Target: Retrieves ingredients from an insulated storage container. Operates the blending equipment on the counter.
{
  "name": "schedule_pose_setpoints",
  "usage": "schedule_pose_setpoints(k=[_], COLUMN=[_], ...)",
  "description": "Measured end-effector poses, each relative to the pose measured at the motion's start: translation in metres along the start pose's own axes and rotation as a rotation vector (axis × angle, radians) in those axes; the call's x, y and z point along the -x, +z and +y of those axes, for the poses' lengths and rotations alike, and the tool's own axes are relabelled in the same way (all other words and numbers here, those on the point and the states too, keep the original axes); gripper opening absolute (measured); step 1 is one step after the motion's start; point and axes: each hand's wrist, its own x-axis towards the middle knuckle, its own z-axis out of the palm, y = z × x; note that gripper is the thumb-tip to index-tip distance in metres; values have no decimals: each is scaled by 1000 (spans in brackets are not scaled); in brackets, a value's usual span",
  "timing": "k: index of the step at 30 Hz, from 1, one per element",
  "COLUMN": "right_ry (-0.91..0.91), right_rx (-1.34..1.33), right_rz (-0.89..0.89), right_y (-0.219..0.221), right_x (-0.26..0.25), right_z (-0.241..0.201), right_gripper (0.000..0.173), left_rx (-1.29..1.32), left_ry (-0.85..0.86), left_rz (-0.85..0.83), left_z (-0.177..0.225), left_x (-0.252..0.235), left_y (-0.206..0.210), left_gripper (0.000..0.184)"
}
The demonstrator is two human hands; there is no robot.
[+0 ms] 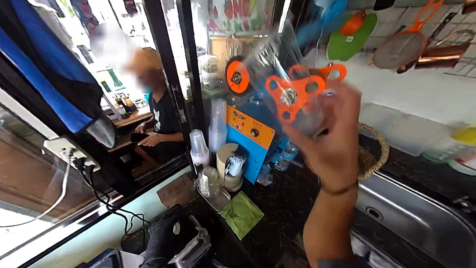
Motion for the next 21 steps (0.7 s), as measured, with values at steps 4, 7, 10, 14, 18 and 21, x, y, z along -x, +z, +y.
schedule_pose_setpoints(k=[4, 7, 10, 14, 18, 21], right_ry=[530, 724, 665, 653, 755, 590], right_rx=[-105, 9, 231, 322, 222, -119], right_rz=[-278, -344, -316, -305, -326, -754], right_y=[40, 71, 86, 91, 57, 61], right_x=[189, 330, 411, 444, 464, 487], right_z=[114, 178, 200, 205, 133, 85], right_gripper=[84, 80, 73, 86, 80, 39], left_rx=[21, 33, 23, 13, 17, 50], left_ry=[63, 84, 65, 44, 10, -74], left_rz=[33, 15, -14, -41, -45, -46], left_z=[-8, -8, -8, -9, -7, 6], left_x=[3, 1, -2, -6, -5, 5], left_y=[4, 0, -4, -1, -4, -17], left_gripper=[56, 56, 57, 53, 41, 38])
